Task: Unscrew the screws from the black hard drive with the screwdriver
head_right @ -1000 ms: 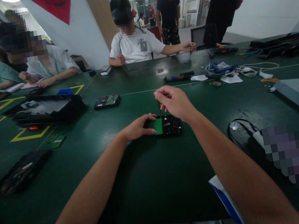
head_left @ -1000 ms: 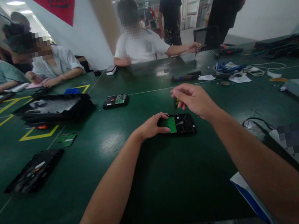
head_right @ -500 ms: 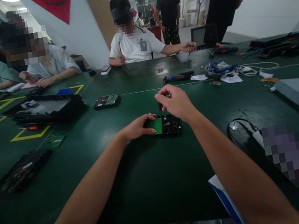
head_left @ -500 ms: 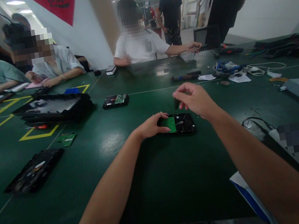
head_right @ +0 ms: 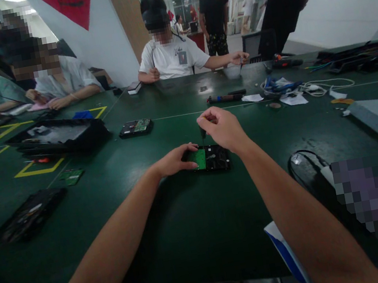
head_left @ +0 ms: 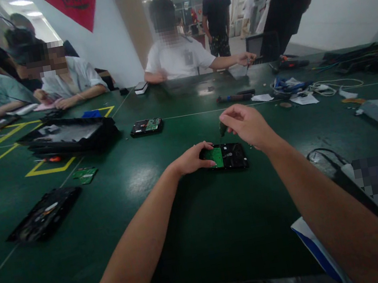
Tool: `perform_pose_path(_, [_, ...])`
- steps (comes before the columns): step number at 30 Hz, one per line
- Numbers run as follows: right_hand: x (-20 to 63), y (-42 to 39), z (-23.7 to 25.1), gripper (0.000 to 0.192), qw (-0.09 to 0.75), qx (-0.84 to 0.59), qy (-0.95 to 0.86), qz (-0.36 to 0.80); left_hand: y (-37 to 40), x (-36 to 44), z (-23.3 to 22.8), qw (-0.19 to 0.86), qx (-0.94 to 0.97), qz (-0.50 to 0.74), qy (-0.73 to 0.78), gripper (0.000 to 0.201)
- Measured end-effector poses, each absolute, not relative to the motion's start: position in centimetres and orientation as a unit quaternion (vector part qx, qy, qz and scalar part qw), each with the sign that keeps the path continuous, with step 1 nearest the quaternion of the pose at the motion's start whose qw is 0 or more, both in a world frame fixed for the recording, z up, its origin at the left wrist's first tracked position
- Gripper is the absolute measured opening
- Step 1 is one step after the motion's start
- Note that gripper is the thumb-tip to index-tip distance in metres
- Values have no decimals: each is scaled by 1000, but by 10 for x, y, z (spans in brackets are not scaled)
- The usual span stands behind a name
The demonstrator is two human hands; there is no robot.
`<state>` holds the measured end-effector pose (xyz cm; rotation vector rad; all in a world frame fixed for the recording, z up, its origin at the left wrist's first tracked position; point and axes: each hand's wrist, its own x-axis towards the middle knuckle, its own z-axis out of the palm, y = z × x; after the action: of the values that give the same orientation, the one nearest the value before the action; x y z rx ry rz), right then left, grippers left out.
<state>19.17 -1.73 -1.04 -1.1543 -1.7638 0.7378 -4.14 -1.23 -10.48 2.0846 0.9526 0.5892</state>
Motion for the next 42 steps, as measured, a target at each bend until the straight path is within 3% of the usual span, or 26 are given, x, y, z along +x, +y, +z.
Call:
perform_pose_path(11, [185,-23,-7,37,422,-432,-700,382,-12,-41,-104,378,815,228,377,65])
perform_pose_path(20, [192,-21,-8,30,432,-473,-710,293,-11,-43,-106,377,817,230,371,67])
perform_pose_path(30, [184,-24,-6,36,416,-420,-703,395,-12,-41,-105,377,813,226,381,68])
perform_pose_path(42, [191,-19,-9,32,429,-495,-696,294,-13,-42,-103,382,814,225,376,66])
